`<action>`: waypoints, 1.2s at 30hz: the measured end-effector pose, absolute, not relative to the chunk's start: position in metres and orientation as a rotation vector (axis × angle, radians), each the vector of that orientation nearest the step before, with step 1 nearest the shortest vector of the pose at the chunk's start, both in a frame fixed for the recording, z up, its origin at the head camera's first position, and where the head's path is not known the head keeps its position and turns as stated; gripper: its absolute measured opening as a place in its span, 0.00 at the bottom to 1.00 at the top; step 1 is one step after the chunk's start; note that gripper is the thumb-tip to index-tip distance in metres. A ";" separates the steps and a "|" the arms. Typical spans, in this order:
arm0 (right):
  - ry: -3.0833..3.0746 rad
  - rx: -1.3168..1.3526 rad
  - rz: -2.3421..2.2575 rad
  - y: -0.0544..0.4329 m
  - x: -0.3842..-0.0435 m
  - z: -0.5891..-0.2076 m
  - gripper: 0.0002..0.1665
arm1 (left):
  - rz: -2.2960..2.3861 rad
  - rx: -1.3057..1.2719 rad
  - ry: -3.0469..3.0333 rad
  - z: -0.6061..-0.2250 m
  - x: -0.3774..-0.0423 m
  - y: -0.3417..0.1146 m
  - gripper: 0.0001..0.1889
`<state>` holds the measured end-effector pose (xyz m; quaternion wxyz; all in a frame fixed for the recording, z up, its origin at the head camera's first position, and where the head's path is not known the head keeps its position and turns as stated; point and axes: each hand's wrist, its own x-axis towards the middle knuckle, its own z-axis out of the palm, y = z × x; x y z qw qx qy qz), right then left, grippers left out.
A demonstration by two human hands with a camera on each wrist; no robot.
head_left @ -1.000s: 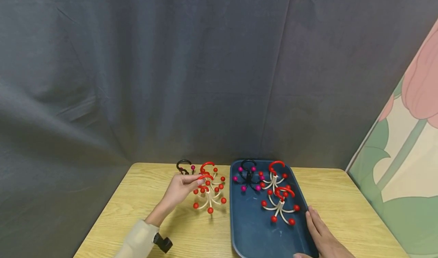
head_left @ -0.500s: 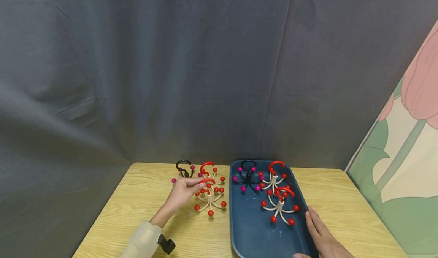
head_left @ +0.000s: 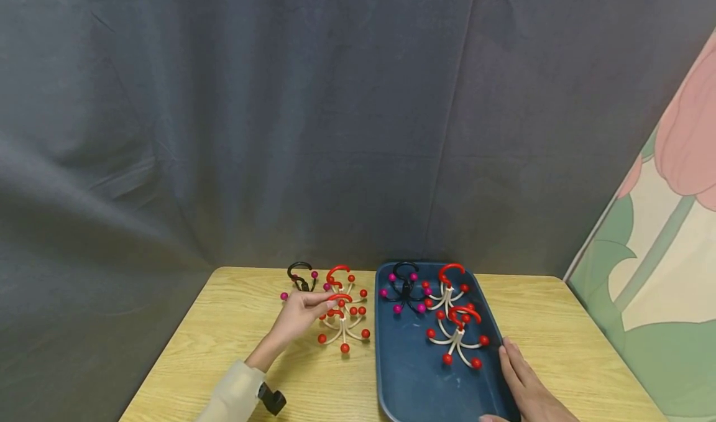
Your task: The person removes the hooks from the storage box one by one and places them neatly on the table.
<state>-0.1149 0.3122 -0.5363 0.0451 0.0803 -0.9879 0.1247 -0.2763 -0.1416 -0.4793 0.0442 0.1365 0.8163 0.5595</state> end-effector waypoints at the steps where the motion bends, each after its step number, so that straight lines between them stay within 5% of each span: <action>1: -3.012 0.252 0.377 0.312 -0.115 -0.536 0.75 | 1.711 0.413 2.490 -0.479 -0.276 -0.142 0.15; 22: -3.043 0.249 0.413 0.310 -0.116 -0.534 0.75 | 1.718 0.486 2.454 -0.480 -0.279 -0.142 0.23; 36: -2.932 0.289 0.356 0.314 -0.114 -0.542 0.73 | 1.773 0.474 2.682 -0.434 -0.264 -0.124 0.22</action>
